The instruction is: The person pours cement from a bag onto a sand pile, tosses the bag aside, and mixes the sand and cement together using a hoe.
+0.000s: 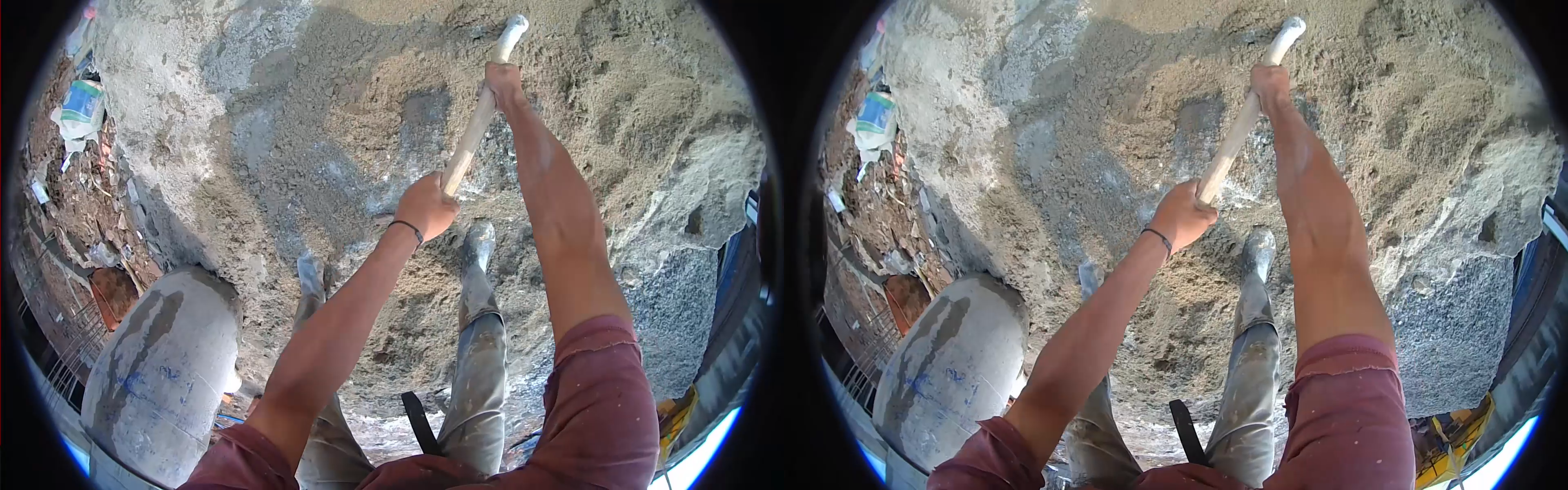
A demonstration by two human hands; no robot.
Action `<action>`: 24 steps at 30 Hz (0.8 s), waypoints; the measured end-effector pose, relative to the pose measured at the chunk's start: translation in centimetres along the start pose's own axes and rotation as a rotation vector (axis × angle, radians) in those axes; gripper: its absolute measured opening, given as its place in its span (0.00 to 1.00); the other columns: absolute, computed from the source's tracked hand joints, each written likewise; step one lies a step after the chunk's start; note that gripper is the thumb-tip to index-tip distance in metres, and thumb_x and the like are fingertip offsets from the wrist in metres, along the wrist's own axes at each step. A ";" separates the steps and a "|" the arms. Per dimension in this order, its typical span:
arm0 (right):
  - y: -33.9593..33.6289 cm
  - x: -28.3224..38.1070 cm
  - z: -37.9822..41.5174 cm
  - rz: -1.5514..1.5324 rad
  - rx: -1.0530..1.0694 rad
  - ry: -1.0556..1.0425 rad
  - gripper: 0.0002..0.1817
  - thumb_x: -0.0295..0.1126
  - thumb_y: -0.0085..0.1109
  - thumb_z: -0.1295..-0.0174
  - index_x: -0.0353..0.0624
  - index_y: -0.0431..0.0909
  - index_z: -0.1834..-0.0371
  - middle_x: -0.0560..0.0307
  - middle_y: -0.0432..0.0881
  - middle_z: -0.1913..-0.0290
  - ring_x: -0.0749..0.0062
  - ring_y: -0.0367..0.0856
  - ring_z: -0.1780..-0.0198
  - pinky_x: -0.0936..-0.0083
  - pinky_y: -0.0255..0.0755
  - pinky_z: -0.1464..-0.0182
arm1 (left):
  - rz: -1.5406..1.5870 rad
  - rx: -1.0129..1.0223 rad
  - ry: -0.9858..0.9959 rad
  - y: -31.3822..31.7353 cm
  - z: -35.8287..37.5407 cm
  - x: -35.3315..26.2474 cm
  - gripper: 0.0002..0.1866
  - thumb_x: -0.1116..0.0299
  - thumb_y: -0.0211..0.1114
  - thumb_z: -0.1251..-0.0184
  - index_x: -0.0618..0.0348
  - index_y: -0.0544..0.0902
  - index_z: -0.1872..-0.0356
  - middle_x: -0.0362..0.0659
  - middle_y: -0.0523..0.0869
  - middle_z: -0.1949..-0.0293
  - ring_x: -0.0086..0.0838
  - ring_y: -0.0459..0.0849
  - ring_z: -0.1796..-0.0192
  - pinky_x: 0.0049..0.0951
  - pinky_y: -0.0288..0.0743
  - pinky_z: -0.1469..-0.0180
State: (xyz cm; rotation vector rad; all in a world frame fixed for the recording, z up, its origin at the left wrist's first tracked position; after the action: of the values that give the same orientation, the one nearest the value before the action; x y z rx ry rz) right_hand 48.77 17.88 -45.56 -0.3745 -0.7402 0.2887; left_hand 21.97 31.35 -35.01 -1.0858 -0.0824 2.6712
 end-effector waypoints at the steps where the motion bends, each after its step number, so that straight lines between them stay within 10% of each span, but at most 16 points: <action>1: 0.6 -0.9 2.8 0.037 0.032 0.009 0.15 0.32 0.52 0.30 0.27 0.79 0.53 0.44 0.84 0.72 0.61 0.84 0.76 0.61 0.78 0.75 | -0.018 -0.020 -0.029 1.5 2.5 0.6 0.21 0.72 0.70 0.35 0.69 0.79 0.42 0.53 0.88 0.64 0.38 0.88 0.64 0.39 0.80 0.61; 11: 0.2 -5.4 30.2 -0.206 0.244 0.091 0.15 0.33 0.57 0.25 0.32 0.65 0.51 0.52 0.74 0.70 0.69 0.75 0.80 0.65 0.72 0.81 | -0.047 -0.034 -0.295 -0.1 31.1 2.5 0.26 0.66 0.72 0.39 0.65 0.78 0.40 0.61 0.88 0.65 0.55 0.89 0.62 0.45 0.81 0.59; 17: 1.3 -14.8 52.6 -0.553 0.448 0.644 0.16 0.28 0.56 0.27 0.37 0.57 0.49 0.52 0.73 0.69 0.67 0.78 0.82 0.64 0.75 0.82 | -0.372 -0.075 -0.459 -3.5 54.1 7.4 0.09 0.68 0.72 0.45 0.61 0.83 0.67 0.57 0.84 0.78 0.54 0.88 0.74 0.46 0.79 0.72; 22: -8.2 -11.6 43.4 -0.529 0.261 0.370 0.12 0.26 0.56 0.29 0.39 0.62 0.51 0.54 0.71 0.68 0.70 0.75 0.81 0.68 0.72 0.82 | -0.249 -0.115 -0.286 4.3 44.3 3.2 0.08 0.69 0.72 0.43 0.60 0.83 0.66 0.54 0.83 0.79 0.53 0.88 0.74 0.45 0.79 0.72; 23: -11.4 -9.1 38.9 -0.476 0.225 0.248 0.11 0.27 0.55 0.28 0.39 0.63 0.51 0.55 0.71 0.68 0.71 0.76 0.79 0.69 0.71 0.80 | -0.172 -0.114 -0.217 7.1 39.4 1.5 0.10 0.71 0.71 0.43 0.62 0.84 0.61 0.54 0.84 0.78 0.49 0.89 0.73 0.41 0.79 0.71; 24: -14.4 -6.8 33.7 -0.470 0.181 0.095 0.11 0.29 0.54 0.27 0.39 0.64 0.50 0.55 0.71 0.67 0.72 0.76 0.76 0.69 0.72 0.78 | -0.100 -0.115 -0.118 10.2 33.7 -0.3 0.06 0.73 0.69 0.36 0.64 0.83 0.61 0.47 0.81 0.78 0.24 0.83 0.74 0.33 0.76 0.70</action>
State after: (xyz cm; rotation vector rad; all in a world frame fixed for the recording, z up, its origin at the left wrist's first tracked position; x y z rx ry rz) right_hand 22.17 10.04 -20.63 -0.0357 -0.6804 -0.1048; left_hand -3.35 22.93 -12.06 -0.9290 -0.3076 2.6664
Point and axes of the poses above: each hand's wrist, its own z-axis away from the middle knuckle, its own y-axis out of the palm, x = y × z, the point moved 7 cm from there along -z, towards the middle knuckle
